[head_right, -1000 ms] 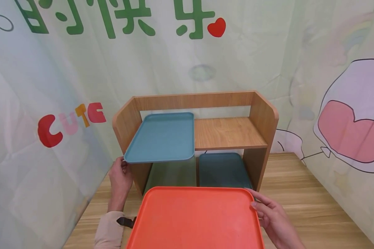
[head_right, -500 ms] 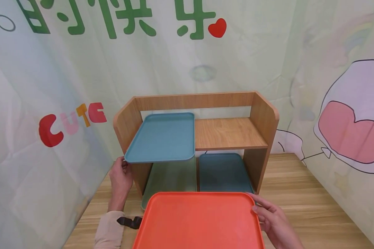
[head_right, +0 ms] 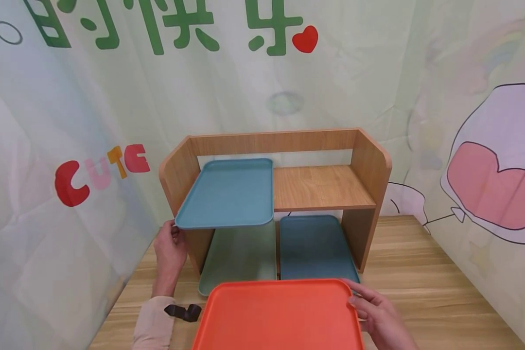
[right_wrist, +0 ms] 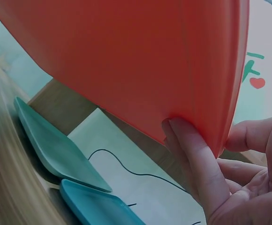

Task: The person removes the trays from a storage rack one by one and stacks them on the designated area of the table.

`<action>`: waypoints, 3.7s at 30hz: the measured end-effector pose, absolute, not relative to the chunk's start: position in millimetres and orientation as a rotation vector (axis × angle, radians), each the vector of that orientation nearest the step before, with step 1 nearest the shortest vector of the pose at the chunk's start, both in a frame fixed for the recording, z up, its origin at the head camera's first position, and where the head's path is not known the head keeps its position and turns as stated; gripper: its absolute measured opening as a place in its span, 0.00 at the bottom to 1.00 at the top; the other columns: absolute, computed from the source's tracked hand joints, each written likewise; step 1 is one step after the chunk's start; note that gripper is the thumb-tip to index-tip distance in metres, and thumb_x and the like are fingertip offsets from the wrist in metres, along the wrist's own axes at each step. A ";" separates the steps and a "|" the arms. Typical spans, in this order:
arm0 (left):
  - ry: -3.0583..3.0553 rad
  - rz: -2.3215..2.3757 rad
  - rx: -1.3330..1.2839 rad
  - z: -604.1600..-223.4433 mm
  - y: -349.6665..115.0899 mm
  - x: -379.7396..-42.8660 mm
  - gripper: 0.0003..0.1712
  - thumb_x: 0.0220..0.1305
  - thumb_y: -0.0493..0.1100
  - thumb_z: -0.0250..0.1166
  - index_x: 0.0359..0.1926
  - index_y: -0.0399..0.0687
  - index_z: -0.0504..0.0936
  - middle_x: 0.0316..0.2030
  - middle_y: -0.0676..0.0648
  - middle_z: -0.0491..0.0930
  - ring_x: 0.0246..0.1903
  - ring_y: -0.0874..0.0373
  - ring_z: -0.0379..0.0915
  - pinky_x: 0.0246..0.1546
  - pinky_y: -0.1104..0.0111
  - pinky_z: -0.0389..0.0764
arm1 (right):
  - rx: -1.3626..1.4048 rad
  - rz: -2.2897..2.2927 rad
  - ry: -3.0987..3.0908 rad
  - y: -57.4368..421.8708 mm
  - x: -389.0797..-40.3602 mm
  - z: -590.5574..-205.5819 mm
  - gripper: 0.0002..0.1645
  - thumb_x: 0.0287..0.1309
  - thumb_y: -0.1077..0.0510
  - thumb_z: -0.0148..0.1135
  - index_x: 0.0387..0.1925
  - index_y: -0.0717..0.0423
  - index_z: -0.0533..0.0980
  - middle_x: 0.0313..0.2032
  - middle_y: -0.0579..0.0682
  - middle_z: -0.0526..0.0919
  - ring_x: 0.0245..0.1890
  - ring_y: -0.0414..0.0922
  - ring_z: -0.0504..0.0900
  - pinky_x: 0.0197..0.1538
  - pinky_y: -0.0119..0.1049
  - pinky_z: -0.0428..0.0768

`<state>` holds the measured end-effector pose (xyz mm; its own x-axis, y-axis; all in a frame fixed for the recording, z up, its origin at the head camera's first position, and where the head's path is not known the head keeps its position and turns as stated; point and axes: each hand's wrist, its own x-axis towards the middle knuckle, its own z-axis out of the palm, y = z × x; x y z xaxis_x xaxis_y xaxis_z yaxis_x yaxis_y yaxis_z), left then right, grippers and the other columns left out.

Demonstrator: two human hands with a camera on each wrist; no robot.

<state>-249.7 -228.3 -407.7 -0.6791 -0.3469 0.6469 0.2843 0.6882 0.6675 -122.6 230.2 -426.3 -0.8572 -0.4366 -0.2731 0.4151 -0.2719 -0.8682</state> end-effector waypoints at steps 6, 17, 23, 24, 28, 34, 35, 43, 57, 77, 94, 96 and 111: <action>-2.086 -0.993 0.049 -407.6 -227.4 -249.8 0.09 0.66 0.29 0.55 0.47 0.33 0.74 0.40 0.33 0.79 0.40 0.40 0.79 0.39 0.50 0.82 | -0.040 -2.107 1.499 225.6 -123.5 -437.1 0.18 0.70 0.52 0.50 0.58 0.36 0.75 0.52 0.43 0.82 0.52 0.48 0.82 0.57 0.47 0.77; -2.073 -0.999 0.038 -408.2 -228.0 -250.4 0.09 0.66 0.29 0.55 0.46 0.33 0.74 0.40 0.32 0.80 0.39 0.40 0.79 0.38 0.50 0.82 | -0.062 -2.081 1.501 216.9 -126.6 -457.5 0.25 0.70 0.54 0.49 0.66 0.49 0.67 0.52 0.47 0.82 0.50 0.47 0.82 0.55 0.48 0.79; -2.072 -1.008 0.039 -407.8 -227.6 -250.3 0.10 0.65 0.29 0.55 0.47 0.33 0.74 0.40 0.32 0.80 0.39 0.40 0.79 0.39 0.50 0.82 | -0.009 -2.081 1.548 214.6 -128.7 -464.9 0.30 0.68 0.53 0.52 0.68 0.54 0.63 0.51 0.48 0.82 0.49 0.48 0.83 0.54 0.48 0.80; -2.073 -1.012 0.040 -407.7 -227.4 -250.2 0.10 0.65 0.29 0.55 0.47 0.33 0.74 0.40 0.32 0.80 0.39 0.40 0.79 0.39 0.50 0.82 | 0.003 -2.079 1.557 214.3 -129.0 -465.8 0.31 0.67 0.53 0.53 0.69 0.55 0.62 0.51 0.48 0.82 0.49 0.48 0.83 0.53 0.48 0.80; -2.070 -1.011 0.042 -407.5 -226.6 -250.6 0.10 0.65 0.29 0.55 0.47 0.32 0.74 0.40 0.32 0.79 0.39 0.40 0.79 0.39 0.50 0.82 | 0.020 -2.067 1.570 213.3 -130.5 -469.6 0.34 0.67 0.53 0.53 0.70 0.59 0.58 0.51 0.49 0.82 0.49 0.49 0.83 0.53 0.49 0.80; -2.051 -0.986 0.035 -408.5 -226.8 -252.0 0.09 0.64 0.28 0.55 0.46 0.32 0.74 0.39 0.32 0.80 0.38 0.40 0.79 0.38 0.50 0.82 | 0.014 -2.062 1.576 212.7 -132.5 -478.0 0.35 0.67 0.53 0.53 0.70 0.60 0.57 0.51 0.49 0.82 0.48 0.48 0.83 0.52 0.48 0.81; -2.051 -0.988 0.037 -408.7 -226.9 -252.0 0.09 0.64 0.28 0.56 0.45 0.32 0.75 0.38 0.32 0.80 0.38 0.40 0.79 0.38 0.50 0.82 | 0.019 -2.062 1.581 212.6 -132.8 -479.6 0.35 0.67 0.53 0.54 0.70 0.60 0.57 0.51 0.48 0.82 0.47 0.48 0.83 0.52 0.48 0.81; -2.051 -0.972 0.036 -408.8 -227.9 -252.4 0.08 0.65 0.29 0.56 0.45 0.32 0.75 0.37 0.32 0.80 0.37 0.40 0.80 0.37 0.50 0.82 | 0.011 -2.054 1.583 210.2 -134.7 -486.9 0.37 0.67 0.53 0.53 0.71 0.62 0.55 0.52 0.49 0.82 0.49 0.48 0.83 0.52 0.48 0.81; -2.055 -0.978 0.035 -408.9 -227.9 -251.8 0.09 0.64 0.28 0.56 0.45 0.32 0.75 0.38 0.33 0.80 0.37 0.40 0.80 0.38 0.50 0.82 | -0.071 -2.074 1.555 207.9 -135.1 -493.0 0.30 0.68 0.53 0.51 0.69 0.54 0.62 0.52 0.45 0.81 0.50 0.45 0.82 0.53 0.46 0.81; -2.032 -0.977 0.027 -409.3 -226.5 -252.4 0.09 0.63 0.27 0.56 0.44 0.30 0.75 0.38 0.32 0.80 0.37 0.39 0.80 0.37 0.49 0.82 | -0.159 -2.095 1.476 211.0 -137.3 -505.6 0.19 0.70 0.56 0.48 0.58 0.37 0.75 0.51 0.43 0.82 0.50 0.43 0.82 0.52 0.45 0.81; -2.051 -1.003 0.031 -409.1 -227.3 -250.7 0.09 0.65 0.28 0.56 0.46 0.33 0.75 0.40 0.33 0.79 0.39 0.39 0.80 0.39 0.50 0.83 | -0.085 -1.946 1.530 215.9 -140.8 -510.8 0.33 0.69 0.55 0.50 0.72 0.53 0.56 0.57 0.57 0.78 0.51 0.56 0.81 0.54 0.55 0.78; -2.047 -1.002 0.032 -409.2 -226.9 -250.7 0.09 0.65 0.28 0.56 0.46 0.32 0.75 0.40 0.32 0.79 0.39 0.39 0.80 0.39 0.50 0.83 | -0.074 -1.922 1.583 215.7 -140.5 -510.4 0.34 0.68 0.55 0.50 0.72 0.54 0.55 0.56 0.58 0.79 0.50 0.56 0.82 0.52 0.54 0.79; -2.045 -0.985 0.028 -409.4 -226.9 -251.4 0.08 0.65 0.28 0.55 0.45 0.31 0.74 0.37 0.32 0.79 0.37 0.39 0.80 0.38 0.50 0.83 | 0.003 -1.685 2.010 209.6 -145.5 -512.6 0.38 0.63 0.55 0.58 0.69 0.64 0.57 0.43 0.56 0.82 0.39 0.50 0.82 0.43 0.48 0.84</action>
